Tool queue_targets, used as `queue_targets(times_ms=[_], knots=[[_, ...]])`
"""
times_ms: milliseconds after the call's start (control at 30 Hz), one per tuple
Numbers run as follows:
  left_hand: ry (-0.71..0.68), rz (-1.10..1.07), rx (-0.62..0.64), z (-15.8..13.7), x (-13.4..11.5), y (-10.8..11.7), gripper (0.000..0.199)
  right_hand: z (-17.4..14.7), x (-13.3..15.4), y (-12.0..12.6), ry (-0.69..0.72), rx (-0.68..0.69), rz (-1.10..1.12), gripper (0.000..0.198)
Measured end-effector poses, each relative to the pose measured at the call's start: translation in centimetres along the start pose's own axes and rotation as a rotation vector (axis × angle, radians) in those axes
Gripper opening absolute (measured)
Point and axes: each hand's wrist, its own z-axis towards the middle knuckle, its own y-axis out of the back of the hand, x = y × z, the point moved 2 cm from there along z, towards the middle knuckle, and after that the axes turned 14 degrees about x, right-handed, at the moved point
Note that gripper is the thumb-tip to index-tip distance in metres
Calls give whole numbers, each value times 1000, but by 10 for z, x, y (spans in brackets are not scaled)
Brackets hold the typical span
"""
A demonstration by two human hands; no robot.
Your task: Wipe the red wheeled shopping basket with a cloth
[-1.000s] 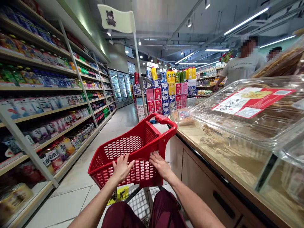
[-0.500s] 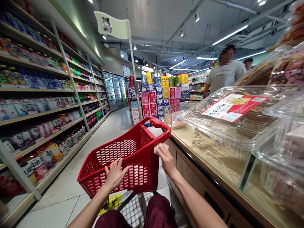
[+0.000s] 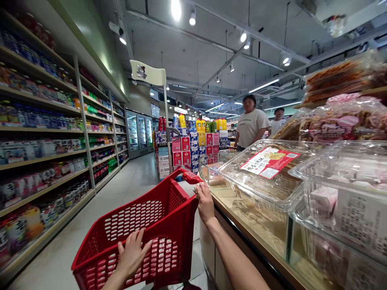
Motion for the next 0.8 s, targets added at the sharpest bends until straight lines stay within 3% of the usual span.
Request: queue_targets(times_ms=[67, 133, 200, 233, 333, 400, 533, 600, 733, 800], knots=[[1, 8, -8, -3, -2, 0, 59, 11, 17, -11, 118, 111, -46, 39], [4, 20, -16, -7, -4, 1, 58, 7, 39, -25, 322, 262, -69, 37], [-6, 25, -20, -11, -5, 1, 57, 1, 47, -27, 441, 347, -84, 34], [-13, 26, -19, -12, -6, 0, 56, 2, 44, -23, 438, 349, -96, 32], [-22, 28, -20, -12, -6, -3, 56, 16, 17, -3, 143, 245, -170, 32], [-24, 31, -23, -11, -5, -6, 58, 19, 10, 1, 44, 220, -199, 32], [-47, 30, -34, -10, -4, -11, 60, 3, 40, -17, 293, 382, -132, 33], [-53, 36, -38, -11, -5, -12, 59, -3, 45, -19, 350, 417, -108, 33], [-53, 56, -27, -13, -10, -13, 60, 7, 17, 0, 75, 274, -145, 35], [-51, 73, -26, -13, -11, -15, 61, 8, 14, 1, 29, 260, -150, 36]])
